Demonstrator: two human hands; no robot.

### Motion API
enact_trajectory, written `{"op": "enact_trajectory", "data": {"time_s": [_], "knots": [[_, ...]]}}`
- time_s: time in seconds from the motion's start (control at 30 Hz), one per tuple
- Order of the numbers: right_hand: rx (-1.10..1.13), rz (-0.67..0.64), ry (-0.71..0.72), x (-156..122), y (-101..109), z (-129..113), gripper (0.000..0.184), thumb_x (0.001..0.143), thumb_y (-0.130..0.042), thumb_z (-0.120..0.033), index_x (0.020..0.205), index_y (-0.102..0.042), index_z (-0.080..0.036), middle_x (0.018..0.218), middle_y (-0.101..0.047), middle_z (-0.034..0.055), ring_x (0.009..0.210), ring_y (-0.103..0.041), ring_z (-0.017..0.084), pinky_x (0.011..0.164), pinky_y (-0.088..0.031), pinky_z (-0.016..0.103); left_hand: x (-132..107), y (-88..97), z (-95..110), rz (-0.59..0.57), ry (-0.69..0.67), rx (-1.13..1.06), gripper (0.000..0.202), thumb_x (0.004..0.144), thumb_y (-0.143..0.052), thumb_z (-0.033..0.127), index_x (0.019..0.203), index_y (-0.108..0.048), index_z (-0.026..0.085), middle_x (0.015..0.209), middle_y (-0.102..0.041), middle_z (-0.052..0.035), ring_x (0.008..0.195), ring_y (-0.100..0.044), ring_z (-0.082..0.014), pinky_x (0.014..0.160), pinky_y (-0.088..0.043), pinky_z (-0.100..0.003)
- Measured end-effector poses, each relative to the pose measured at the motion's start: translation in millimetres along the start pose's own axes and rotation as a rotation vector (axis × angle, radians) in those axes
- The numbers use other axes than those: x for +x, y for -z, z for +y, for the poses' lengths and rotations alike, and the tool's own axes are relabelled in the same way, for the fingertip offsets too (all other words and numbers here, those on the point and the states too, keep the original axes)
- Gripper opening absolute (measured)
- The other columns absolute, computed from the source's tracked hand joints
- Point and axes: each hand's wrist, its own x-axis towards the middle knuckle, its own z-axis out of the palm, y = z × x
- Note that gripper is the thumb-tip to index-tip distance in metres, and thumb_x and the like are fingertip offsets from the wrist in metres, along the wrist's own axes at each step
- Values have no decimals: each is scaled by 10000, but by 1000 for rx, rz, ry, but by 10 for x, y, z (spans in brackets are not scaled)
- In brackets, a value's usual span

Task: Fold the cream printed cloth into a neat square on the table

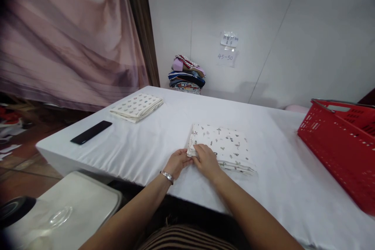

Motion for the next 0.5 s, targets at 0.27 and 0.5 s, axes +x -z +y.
{"op": "enact_trajectory", "data": {"time_s": [0.27,0.5], "knots": [[16,-17,-62,-1,-15,35,403,815,-491,-253,1208,-442,-178,1096,-550,113,1015,-497,237,858,-434,403,20,-6,-39,5,-40,-4,314,580,-685,70,830,-508,137,688,-632,-17,635,-617,-127,682,-523,-298],[84,-49,-115,49,22,72,337,825,-460,-235,1158,-488,-198,1037,-586,72,973,-528,201,838,-447,353,25,-37,-66,24,20,47,300,598,-720,121,797,-497,137,693,-647,-52,637,-640,-161,663,-531,-319]]}}
